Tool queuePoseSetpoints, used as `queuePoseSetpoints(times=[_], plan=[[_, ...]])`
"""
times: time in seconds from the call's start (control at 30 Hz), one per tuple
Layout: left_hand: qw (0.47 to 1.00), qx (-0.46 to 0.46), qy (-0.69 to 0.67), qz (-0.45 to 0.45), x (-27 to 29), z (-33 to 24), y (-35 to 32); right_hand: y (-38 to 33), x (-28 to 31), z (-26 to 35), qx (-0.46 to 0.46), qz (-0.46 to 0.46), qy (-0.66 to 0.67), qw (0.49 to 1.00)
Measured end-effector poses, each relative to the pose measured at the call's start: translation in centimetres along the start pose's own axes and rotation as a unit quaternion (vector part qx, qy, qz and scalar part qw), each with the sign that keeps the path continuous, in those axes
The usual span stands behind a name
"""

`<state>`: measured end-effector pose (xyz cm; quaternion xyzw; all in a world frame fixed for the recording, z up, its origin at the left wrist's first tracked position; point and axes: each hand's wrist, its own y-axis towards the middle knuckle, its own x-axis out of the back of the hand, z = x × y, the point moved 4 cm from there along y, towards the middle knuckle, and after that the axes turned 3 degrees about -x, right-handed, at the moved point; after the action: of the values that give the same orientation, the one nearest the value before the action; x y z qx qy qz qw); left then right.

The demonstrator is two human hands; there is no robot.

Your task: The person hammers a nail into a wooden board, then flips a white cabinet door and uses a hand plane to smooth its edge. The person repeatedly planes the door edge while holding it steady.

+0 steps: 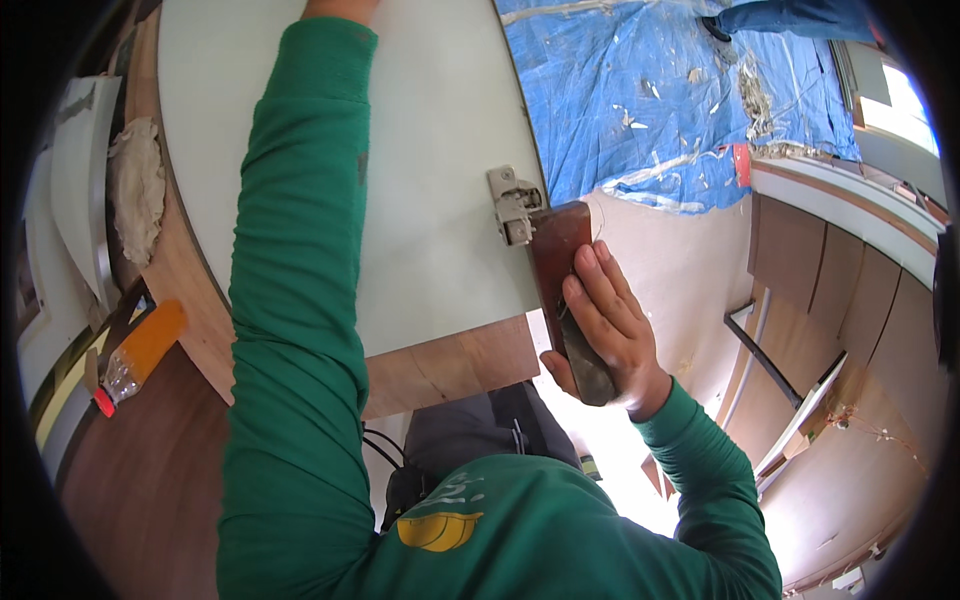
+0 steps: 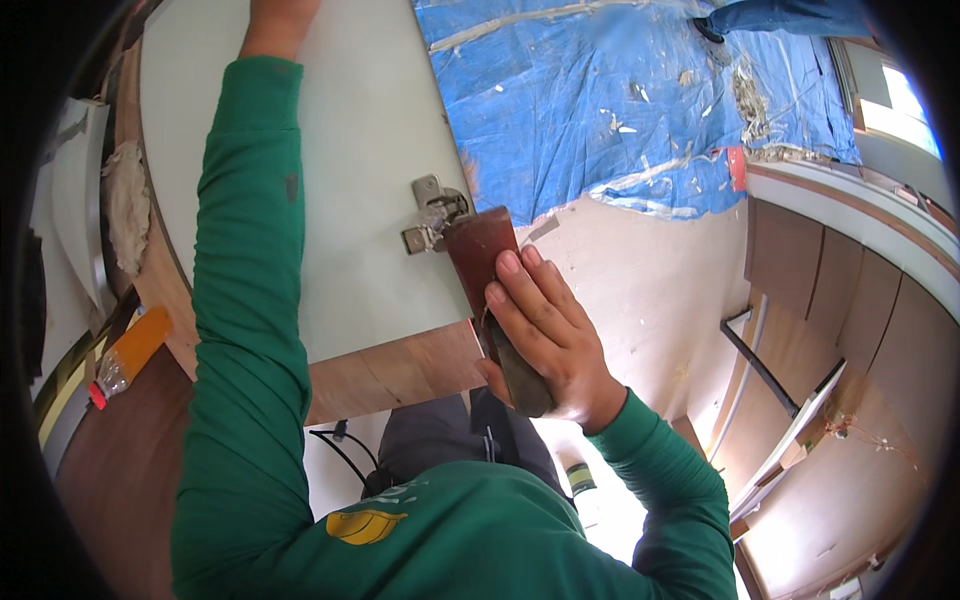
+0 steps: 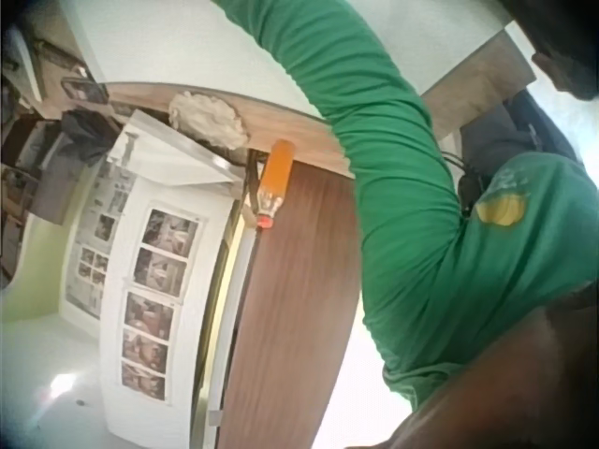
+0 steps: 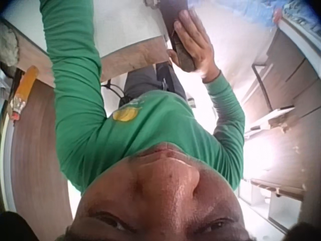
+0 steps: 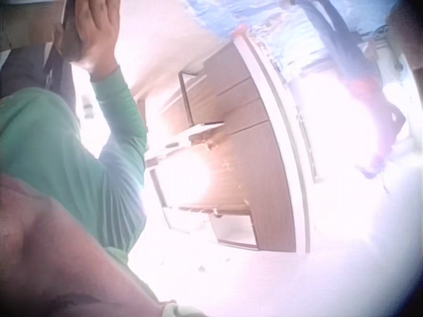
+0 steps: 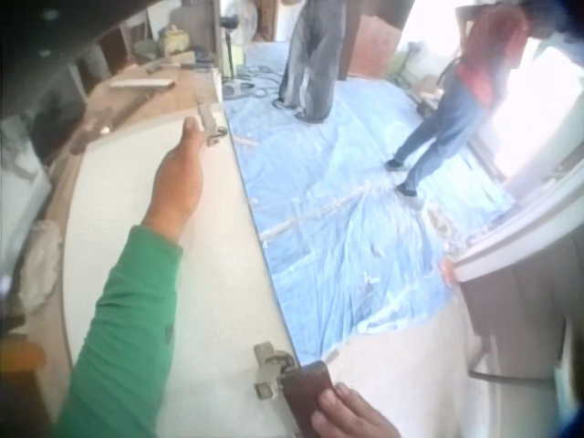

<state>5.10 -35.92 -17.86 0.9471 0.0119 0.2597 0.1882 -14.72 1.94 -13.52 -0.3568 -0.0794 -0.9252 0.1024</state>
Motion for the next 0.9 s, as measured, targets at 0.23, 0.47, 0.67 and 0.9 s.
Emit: queuePoseSetpoints(times=[0.23,0.47,0.67,0.9], plan=[[0.999,0.021,-0.017,-0.032,-0.1,-0.1,0.5,-1.7,-0.3,-0.4,0.009,-0.004,0.009,1.000],[0.999,-0.004,0.026,-0.027,-0.1,-1.5,-0.3,-2.9,-0.4,-0.6,-0.002,-0.010,0.002,1.000],[0.999,0.000,0.031,-0.022,-0.6,-0.4,0.3,-2.1,-0.6,-1.1,0.011,-0.021,0.011,1.000],[0.997,-0.027,0.072,-0.021,-0.9,0.5,0.5,0.6,0.5,-2.0,-0.025,-0.038,0.048,0.998]])
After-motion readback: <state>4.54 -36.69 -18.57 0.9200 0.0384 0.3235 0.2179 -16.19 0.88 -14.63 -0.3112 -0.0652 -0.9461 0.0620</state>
